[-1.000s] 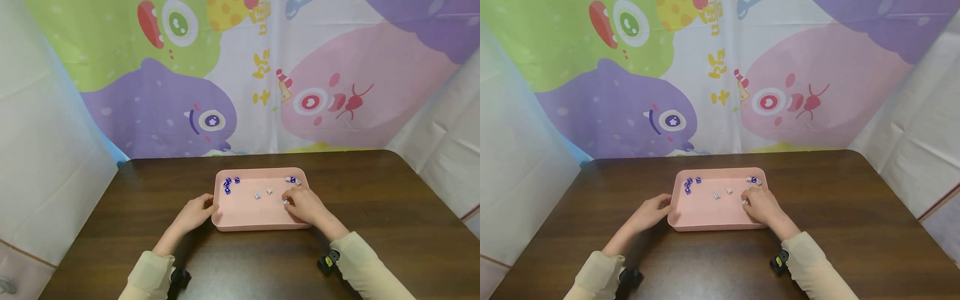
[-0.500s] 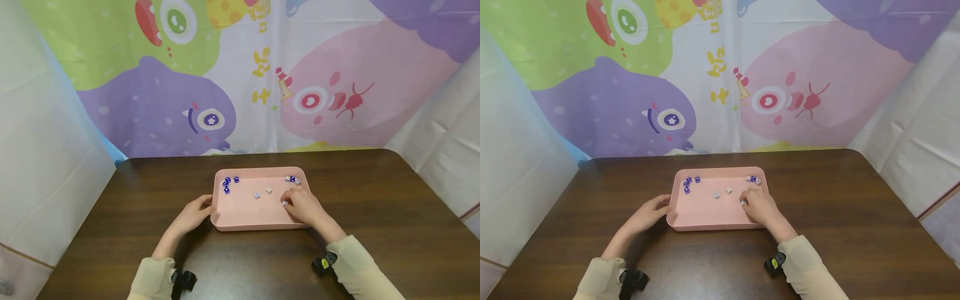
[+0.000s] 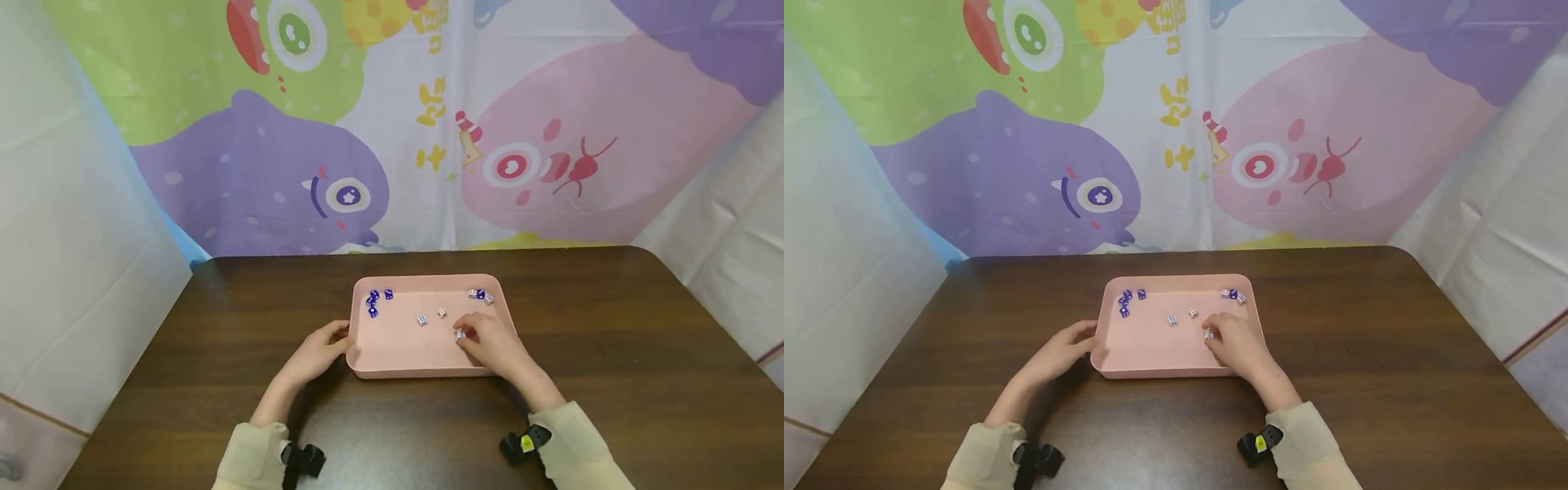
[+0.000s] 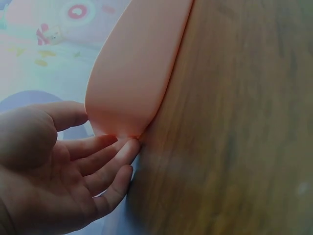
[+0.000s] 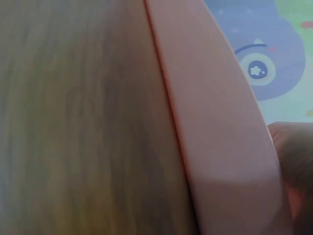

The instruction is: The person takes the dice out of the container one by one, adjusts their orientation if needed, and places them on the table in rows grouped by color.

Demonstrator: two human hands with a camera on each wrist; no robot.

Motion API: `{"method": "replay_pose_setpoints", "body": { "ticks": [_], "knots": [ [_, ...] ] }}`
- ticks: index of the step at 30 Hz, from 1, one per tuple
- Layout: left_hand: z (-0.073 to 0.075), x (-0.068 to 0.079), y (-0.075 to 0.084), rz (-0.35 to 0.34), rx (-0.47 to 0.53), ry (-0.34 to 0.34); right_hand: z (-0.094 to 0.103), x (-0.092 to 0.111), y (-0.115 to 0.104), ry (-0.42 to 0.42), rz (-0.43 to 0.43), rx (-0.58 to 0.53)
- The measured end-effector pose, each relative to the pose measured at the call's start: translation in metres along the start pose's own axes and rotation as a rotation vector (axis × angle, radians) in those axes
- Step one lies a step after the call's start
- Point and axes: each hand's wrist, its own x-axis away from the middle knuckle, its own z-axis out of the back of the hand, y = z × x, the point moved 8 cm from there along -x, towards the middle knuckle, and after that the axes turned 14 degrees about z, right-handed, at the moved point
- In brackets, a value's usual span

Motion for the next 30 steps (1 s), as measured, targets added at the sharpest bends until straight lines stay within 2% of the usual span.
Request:
{"method": "replay_pose_setpoints", "body": {
  "ticks": [9,15,25,30],
  "knots": [
    [-0.005,-0.001,-0.007,0.01,0.076,-0.01,0.0,0.005,-0.004,-0.005,-0.04,-0.041],
    [-0.002,-0.001,-0.004,0.013,0.087,-0.011,-0.002,0.004,-0.013,0.005,0.013,-0.094],
    [-0.004,-0.003,-0.006,0.015,0.089,-0.021,-0.004,0.004,-0.044,0.027,0.102,-0.03],
    [-0.003,-0.004,-0.007,0.013,0.094,-0.021,0.004,0.003,-0.062,0.094,0.19,0.005]
  ]
}}
